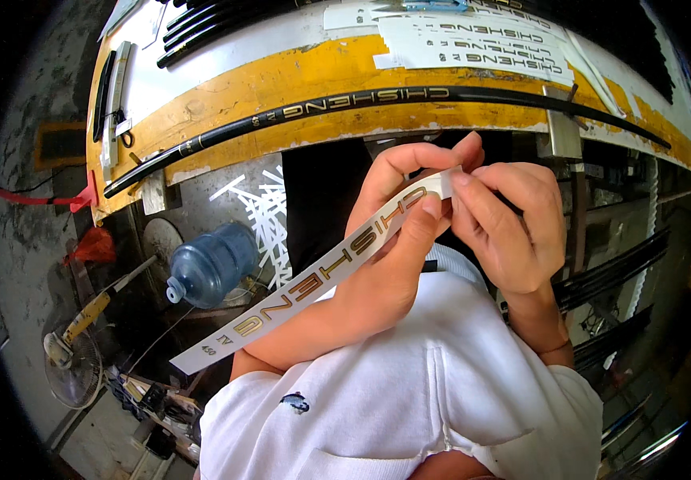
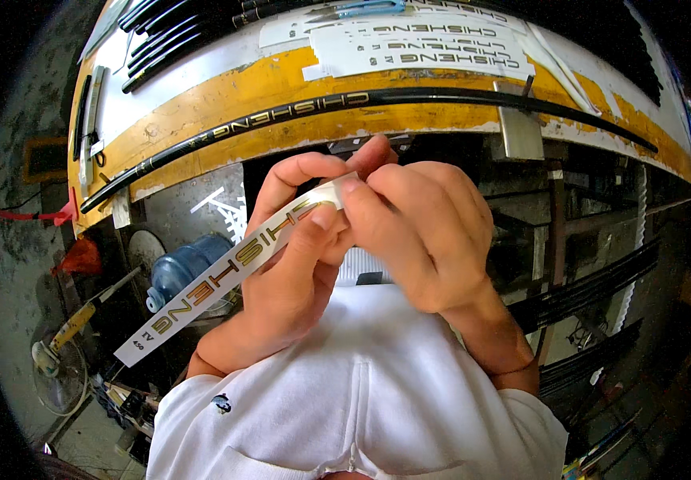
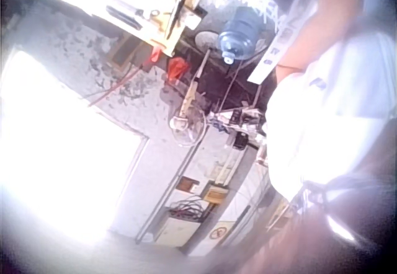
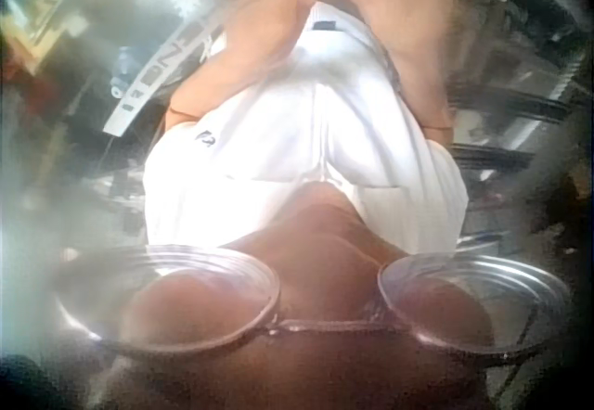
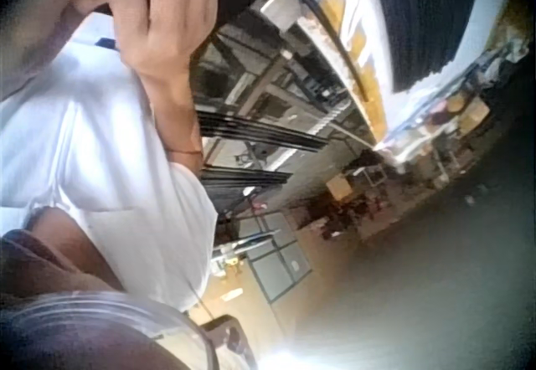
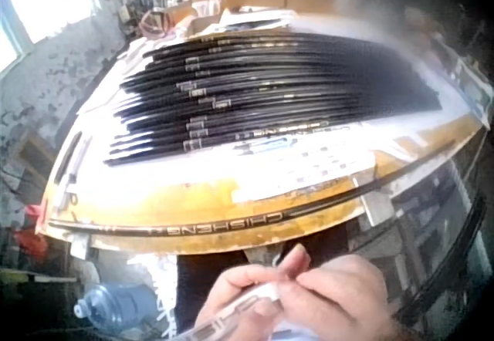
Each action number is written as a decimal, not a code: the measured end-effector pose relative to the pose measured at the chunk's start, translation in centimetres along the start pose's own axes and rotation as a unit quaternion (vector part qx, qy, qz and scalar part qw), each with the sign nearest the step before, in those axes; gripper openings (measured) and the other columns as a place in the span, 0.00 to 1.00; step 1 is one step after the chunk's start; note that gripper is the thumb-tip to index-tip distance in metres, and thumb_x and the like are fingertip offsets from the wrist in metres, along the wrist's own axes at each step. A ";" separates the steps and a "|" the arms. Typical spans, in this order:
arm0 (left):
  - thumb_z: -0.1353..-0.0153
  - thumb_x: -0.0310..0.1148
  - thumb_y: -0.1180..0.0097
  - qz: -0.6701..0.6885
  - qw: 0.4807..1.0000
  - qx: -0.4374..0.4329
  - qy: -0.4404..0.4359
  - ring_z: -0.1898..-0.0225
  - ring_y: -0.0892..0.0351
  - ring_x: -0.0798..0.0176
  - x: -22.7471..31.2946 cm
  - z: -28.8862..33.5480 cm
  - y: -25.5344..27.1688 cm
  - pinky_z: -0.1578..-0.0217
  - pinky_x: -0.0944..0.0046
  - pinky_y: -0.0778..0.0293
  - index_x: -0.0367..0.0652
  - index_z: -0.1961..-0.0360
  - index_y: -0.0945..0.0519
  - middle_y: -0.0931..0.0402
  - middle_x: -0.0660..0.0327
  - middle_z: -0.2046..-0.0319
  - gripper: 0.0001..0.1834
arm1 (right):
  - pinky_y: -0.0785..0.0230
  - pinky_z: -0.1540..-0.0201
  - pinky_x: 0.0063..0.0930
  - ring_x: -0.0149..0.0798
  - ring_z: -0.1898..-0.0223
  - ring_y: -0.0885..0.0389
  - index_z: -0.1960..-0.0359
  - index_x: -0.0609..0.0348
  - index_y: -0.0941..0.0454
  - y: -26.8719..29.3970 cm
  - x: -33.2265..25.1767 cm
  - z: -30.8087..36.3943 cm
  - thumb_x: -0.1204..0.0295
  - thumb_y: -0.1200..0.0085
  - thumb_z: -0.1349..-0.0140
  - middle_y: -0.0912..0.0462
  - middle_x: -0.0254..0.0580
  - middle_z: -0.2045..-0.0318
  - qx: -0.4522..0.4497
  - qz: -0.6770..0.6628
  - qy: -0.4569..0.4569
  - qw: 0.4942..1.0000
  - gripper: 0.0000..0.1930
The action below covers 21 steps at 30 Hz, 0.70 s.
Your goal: The person applies brand decals and specification stickers to sections of rods by hand and using pliers. They peel backing material, align the stickers on the rods, and trim excess with pliers.
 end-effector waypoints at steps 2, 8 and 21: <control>0.33 0.27 0.59 -0.039 0.999 0.002 -0.032 0.36 0.40 0.50 -1.2 0.3 0.8 0.37 0.54 0.41 0.40 0.51 0.36 0.42 0.39 0.37 0.11 | 0.30 0.72 0.28 0.41 0.72 0.25 0.67 0.64 0.22 -0.7 -0.6 0.5 0.81 0.39 0.56 0.24 0.42 0.69 0.007 -0.029 -0.030 0.999 0.11; 0.34 0.26 0.64 -0.180 0.955 -0.057 -0.228 0.39 0.35 0.50 -2.5 0.5 4.3 0.36 0.49 0.48 0.40 0.59 0.35 0.33 0.42 0.45 0.06 | 0.29 0.65 0.25 0.34 0.71 0.24 0.68 0.64 0.29 -1.7 -3.2 1.8 0.81 0.51 0.41 0.23 0.41 0.71 -0.042 -0.390 -0.402 0.828 0.01; 0.32 0.31 0.63 -0.238 0.857 0.072 -0.452 0.75 0.27 0.61 0.8 2.8 10.5 0.48 0.42 0.33 0.41 0.57 0.38 0.33 0.59 0.80 0.07 | 0.22 0.67 0.30 0.42 0.69 0.17 0.70 0.59 0.36 -2.6 -5.8 0.4 0.66 0.62 0.33 0.20 0.64 0.62 -0.088 -0.541 -0.553 0.628 0.10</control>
Point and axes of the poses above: each hand's wrist, its own z-axis away from the middle knuckle, its own y-axis out of the back of the hand, x = y × z, the point moved 2 cm from there along -z, towards the middle knuckle
